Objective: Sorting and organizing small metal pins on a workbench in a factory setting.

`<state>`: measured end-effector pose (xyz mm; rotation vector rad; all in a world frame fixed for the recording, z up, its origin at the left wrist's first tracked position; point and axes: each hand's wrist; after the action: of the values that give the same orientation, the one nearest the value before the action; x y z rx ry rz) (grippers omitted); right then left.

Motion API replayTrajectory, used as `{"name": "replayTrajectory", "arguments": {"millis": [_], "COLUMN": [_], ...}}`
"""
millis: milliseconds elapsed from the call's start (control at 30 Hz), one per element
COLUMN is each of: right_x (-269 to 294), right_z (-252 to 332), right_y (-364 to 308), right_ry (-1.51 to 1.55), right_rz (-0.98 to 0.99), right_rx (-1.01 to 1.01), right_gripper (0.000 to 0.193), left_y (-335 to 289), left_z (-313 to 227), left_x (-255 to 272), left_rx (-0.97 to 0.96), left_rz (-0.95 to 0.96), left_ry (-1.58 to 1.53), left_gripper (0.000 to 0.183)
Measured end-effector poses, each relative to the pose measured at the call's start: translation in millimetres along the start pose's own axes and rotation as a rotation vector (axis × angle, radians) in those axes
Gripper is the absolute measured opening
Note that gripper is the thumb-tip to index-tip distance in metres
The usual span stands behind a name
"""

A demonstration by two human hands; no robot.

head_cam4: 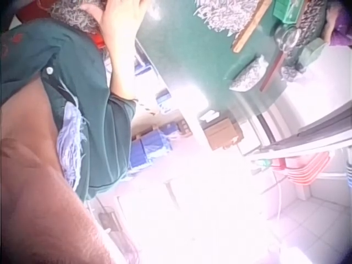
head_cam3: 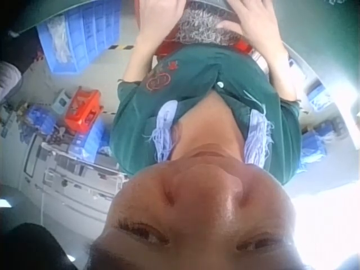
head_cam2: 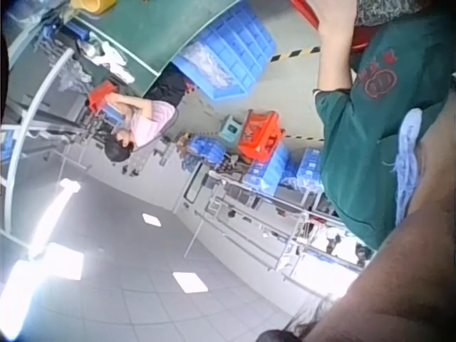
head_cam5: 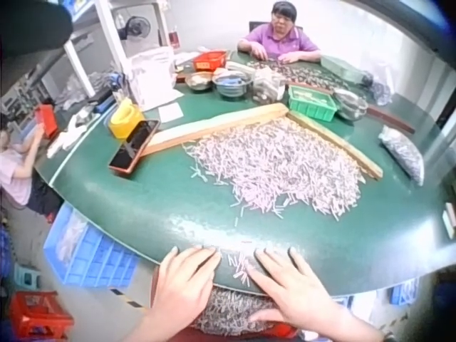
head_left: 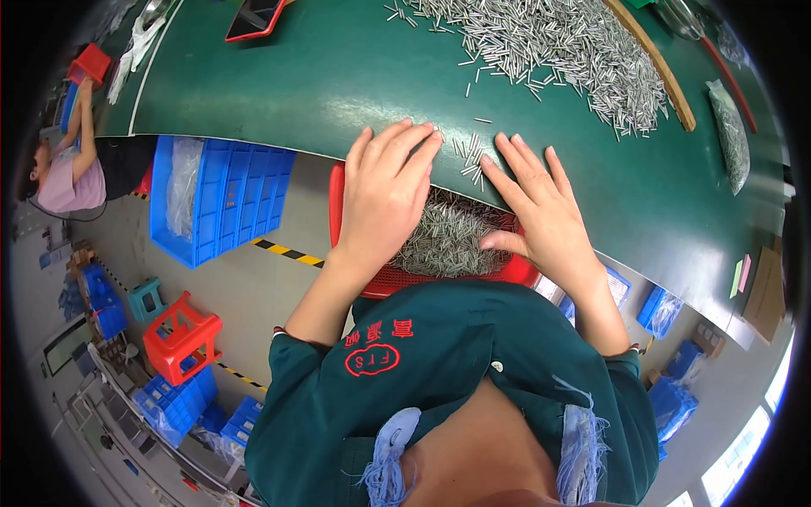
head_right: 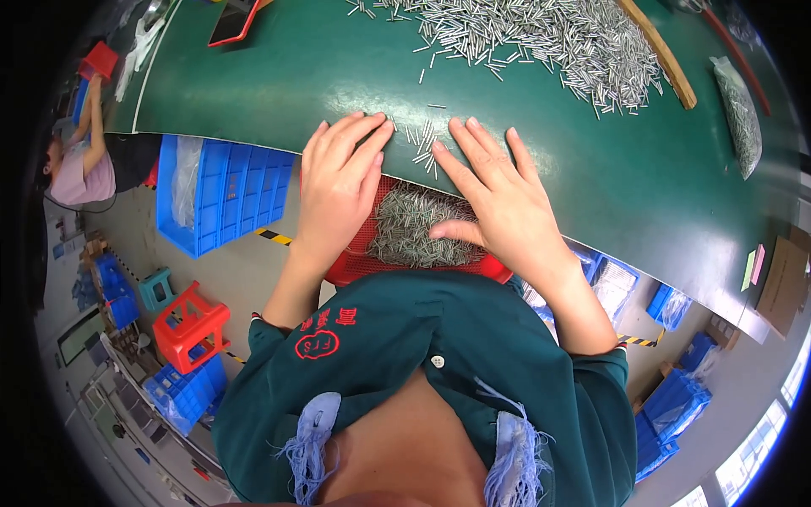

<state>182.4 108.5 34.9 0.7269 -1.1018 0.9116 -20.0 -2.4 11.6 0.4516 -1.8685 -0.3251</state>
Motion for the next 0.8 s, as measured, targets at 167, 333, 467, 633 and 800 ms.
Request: {"name": "replayTrajectory", "arguments": {"millis": [167, 333, 467, 633, 800], "right_x": [-2.3, -13.2, -6.1, 1.3, 14.2], "right_z": [-3.3, -3.2, 9.7, 13.9, -2.7], "right_y": [16.4, 39.3, 23.8, 4.0, 1.7], "right_ry": [0.176, 0.099, 0.148, 0.322, 0.555], "right_rz": [-0.085, -0.104, 0.031, 0.156, 0.128], "right_rx": [-0.009, 0.078, 0.218, 0.31, 0.223], "right_gripper": [0.1, 0.102, 0.094, 0.071, 0.062], "left_y": [5.5, 10.9, 15.0, 12.2, 12.2], "left_z": [-7.3, -4.9, 25.7, 47.9, 75.5], "left_x": [-6.4, -1.6, 11.6, 21.0, 20.9], "left_rx": [-0.072, -0.105, 0.01, -0.046, 0.203], "left_rz": [0.03, 0.014, -0.001, 0.248, 0.217], "left_ry": [-0.069, -0.132, 0.008, 0.161, 0.333], "left_gripper": [0.036, 0.031, 0.034, 0.068, 0.1]}}
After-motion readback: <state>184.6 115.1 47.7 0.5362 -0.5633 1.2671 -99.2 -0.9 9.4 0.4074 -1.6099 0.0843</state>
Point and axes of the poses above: each hand's wrist, its own y-axis towards the middle knuckle, its own x-axis out of the back of the hand, z = x × y, and after that the axes turned 3 degrees about -x, right-handed
